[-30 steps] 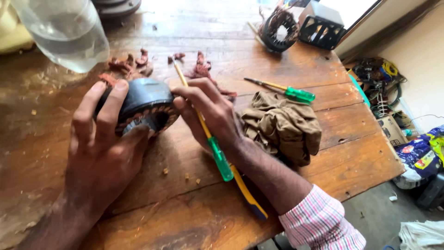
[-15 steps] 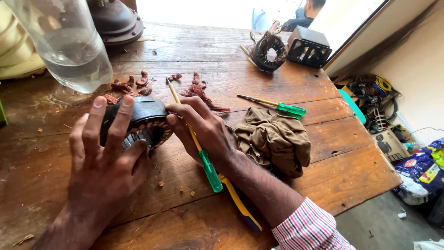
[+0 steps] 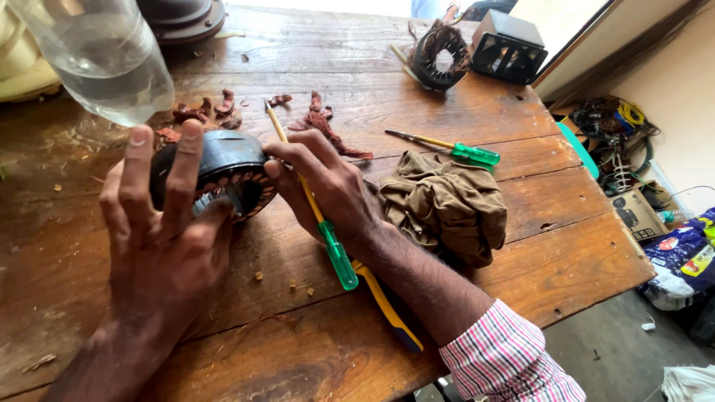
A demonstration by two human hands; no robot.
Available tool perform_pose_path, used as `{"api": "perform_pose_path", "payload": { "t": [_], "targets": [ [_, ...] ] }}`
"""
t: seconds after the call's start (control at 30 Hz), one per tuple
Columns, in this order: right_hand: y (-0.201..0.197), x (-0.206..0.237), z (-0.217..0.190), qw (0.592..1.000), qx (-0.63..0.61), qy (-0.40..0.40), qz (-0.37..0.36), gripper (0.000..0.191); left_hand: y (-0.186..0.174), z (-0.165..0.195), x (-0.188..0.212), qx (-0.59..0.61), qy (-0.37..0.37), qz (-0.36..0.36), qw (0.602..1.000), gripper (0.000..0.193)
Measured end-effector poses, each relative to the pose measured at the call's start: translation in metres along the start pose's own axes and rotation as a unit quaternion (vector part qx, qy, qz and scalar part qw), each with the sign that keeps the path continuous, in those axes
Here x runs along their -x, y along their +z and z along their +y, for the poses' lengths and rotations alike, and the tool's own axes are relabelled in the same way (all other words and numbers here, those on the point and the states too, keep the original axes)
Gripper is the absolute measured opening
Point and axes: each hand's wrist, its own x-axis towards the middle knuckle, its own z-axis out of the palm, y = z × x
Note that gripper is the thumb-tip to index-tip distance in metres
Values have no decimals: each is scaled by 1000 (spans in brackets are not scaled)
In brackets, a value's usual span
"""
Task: The person removes burnt copper windings from an electric motor stator on a wooden workbench. They pry and dig the charred wire coils out of the stator slots with a screwdriver, pull out loose winding pieces by hand, and use pliers to grip and extract remaining burnt wire from the slots.
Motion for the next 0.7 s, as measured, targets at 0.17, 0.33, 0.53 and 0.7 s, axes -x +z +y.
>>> {"api": "perform_pose_path", "payload": {
  "t": [0.17,0.33,0.53,0.7],
  "targets": [
    [2,0,-1,1000,3,-2,7,18,-2,6,-9,-105,66,60,990,21],
    [5,-2,-1,1000,2,9,14,15,-4,8,-7,-63,76,91,991,24],
    [8,0,-5,999,35,-3,28,15,-1,4,-7,-64,79,101,990,22],
    [9,2,-3,999,48,-10,22,16,-9,-4,-15,-81,93,102,987,18]
  ]
}}
